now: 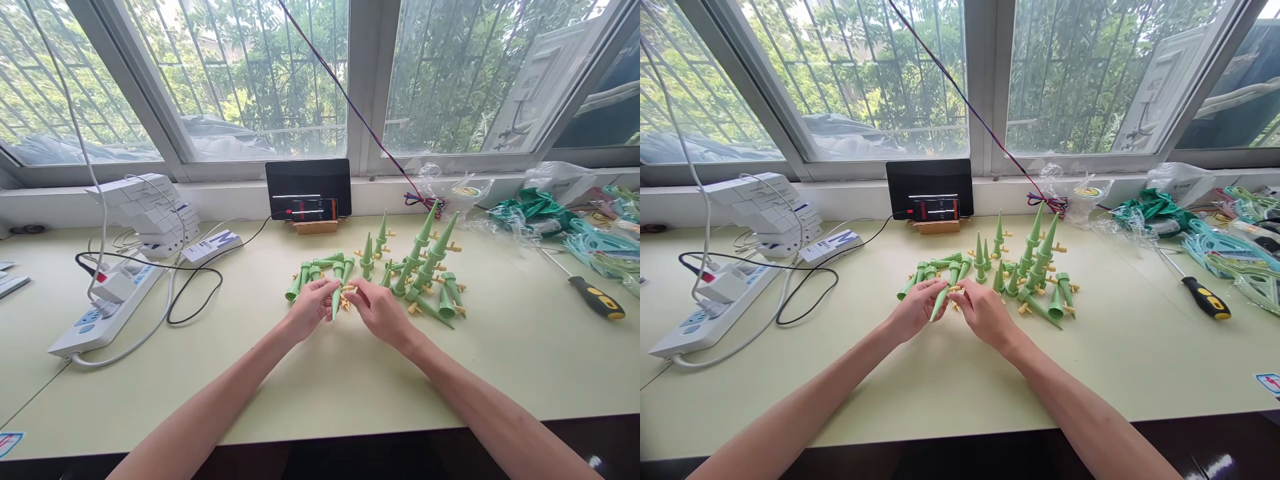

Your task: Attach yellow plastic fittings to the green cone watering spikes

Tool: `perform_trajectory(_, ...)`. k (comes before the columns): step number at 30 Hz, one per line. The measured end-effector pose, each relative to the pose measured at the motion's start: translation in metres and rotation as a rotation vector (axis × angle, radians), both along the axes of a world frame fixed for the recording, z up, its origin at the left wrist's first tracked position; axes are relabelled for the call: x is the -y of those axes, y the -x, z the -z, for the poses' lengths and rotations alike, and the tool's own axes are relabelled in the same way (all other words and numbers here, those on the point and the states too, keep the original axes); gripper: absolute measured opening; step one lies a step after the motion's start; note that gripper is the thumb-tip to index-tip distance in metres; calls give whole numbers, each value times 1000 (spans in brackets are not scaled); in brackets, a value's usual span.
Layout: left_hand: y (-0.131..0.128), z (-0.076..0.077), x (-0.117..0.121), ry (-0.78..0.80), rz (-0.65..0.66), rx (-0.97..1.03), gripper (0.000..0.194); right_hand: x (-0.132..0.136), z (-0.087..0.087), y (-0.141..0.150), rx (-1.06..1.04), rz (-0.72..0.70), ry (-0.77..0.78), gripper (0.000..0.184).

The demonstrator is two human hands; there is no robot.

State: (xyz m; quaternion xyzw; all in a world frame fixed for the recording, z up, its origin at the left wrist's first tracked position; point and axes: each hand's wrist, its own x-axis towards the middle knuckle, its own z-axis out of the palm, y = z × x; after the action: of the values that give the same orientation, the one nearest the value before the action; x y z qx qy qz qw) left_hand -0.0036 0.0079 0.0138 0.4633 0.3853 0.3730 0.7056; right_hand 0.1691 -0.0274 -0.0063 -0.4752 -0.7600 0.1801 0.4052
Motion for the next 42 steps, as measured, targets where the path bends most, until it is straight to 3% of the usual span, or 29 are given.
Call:
perform_trajectory(18,0,-5,4,-81,132,-38,34,1,-1,-1,134,42,-65,36)
perform_trajectory(42,-2,7,6,-205,100,-103,37,0,1,2,137,108,12,39)
